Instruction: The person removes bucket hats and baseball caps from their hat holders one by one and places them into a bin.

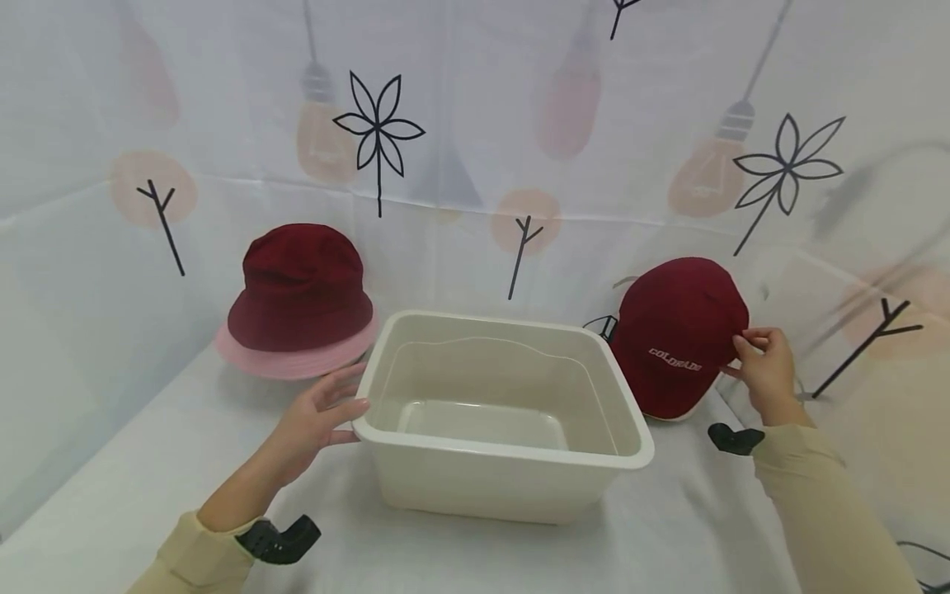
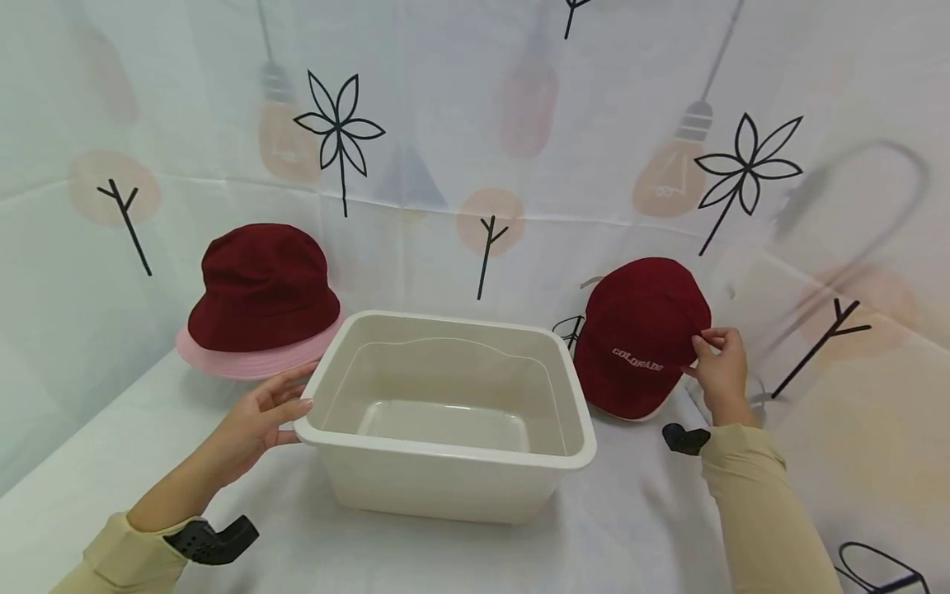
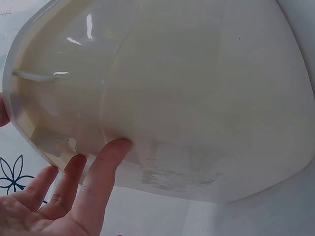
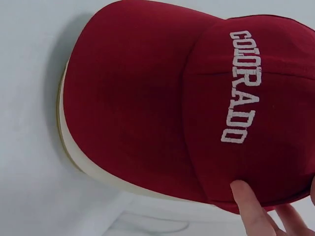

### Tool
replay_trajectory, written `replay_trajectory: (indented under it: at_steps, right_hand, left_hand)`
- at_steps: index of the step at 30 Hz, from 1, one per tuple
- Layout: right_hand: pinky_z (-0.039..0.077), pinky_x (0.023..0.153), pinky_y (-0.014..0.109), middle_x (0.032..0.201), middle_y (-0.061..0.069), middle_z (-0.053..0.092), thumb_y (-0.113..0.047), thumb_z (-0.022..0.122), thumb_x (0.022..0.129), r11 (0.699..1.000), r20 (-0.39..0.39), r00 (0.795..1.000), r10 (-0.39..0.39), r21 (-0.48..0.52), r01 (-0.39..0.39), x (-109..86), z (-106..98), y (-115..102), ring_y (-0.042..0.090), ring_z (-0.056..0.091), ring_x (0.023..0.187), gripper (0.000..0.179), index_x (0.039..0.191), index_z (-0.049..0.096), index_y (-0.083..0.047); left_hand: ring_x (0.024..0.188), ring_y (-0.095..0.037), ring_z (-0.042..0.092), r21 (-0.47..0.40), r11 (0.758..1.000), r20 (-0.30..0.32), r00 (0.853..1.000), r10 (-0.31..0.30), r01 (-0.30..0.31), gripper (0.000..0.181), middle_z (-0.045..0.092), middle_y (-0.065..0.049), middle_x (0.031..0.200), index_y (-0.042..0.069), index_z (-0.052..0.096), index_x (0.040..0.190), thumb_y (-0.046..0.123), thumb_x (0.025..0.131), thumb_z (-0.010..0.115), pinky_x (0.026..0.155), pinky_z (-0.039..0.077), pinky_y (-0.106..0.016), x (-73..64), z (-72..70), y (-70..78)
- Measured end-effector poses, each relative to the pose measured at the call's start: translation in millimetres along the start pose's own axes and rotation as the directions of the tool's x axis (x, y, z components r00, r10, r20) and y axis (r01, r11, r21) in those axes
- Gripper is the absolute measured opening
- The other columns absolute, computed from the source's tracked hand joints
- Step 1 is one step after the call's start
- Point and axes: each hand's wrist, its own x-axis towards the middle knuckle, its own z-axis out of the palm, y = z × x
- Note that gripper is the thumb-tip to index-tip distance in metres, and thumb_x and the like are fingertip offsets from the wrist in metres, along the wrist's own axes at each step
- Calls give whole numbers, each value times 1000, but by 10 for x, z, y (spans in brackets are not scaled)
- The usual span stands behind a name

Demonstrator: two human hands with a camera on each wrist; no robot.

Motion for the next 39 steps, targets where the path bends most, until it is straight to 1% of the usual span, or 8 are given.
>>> replay_trajectory:
  at_steps: [7,17,22,28,31,33,36,39]
  right_hand:
    - [55,60,23,105,5,35,-12,35,99,987,7,1000,13,-158,-12,11,9,-34,9,49,89,8,98,36,-20]
    - [55,54,26,103,3,33,-8,38,98,993,9,1000,23,116,-24,-4,14,-191,6,49,80,8,97,35,-15]
    - [55,53,27,104,2,33,-8,39,98,989,17,1000,4,148,-6,39,-40,-272,5,53,76,9,98,35,-15]
    - [56,54,34,106,1,38,-9,47,96,983,29,999,-25,183,19,371,-301,-124,12,58,79,14,101,36,-17]
    - [55,51,41,106,5,42,-3,50,94,961,27,998,-56,272,46,631,-491,63,20,63,80,18,103,39,-14]
    - [55,51,43,106,6,42,-4,51,94,965,24,998,-64,257,56,712,-556,102,20,63,81,18,103,39,-15]
    - [54,50,43,104,6,44,-2,51,94,954,19,997,-80,291,72,681,-549,27,21,65,79,17,103,41,-13]
    - [55,50,38,105,4,42,-6,49,95,956,38,997,-67,290,53,402,-368,-280,15,64,76,16,102,38,-15]
  left_hand:
    - [118,-36,47,-5,1000,1,1000,-6,6,63,39,-23,137,9,32,143,20,89,63,81,52,-43,-4,14,11]
    - [120,-37,45,-5,1000,10,1000,0,0,62,38,-23,138,10,31,143,19,90,61,82,52,-43,-9,2,34]
    - [120,-36,45,-12,1000,8,1000,-4,4,63,38,-23,139,9,31,144,20,89,62,82,52,-43,-22,11,53]
    - [121,-36,44,-20,1000,11,1000,1,-1,63,37,-23,139,9,30,144,18,90,61,82,52,-43,-24,9,54]
    - [121,-36,44,-22,1000,12,1000,2,-1,63,36,-23,139,9,30,144,18,90,61,82,52,-43,-21,7,50]
    - [121,-36,44,-23,1000,12,1000,1,-1,63,36,-23,140,9,30,144,18,90,61,82,52,-43,-18,6,46]
    - [121,-36,44,-24,1000,13,1000,0,0,63,36,-23,140,9,29,144,18,90,61,82,52,-43,-12,3,38]
    - [121,-36,44,-23,1000,12,1000,0,0,64,36,-23,140,9,29,144,19,90,61,82,52,-43,-7,0,30]
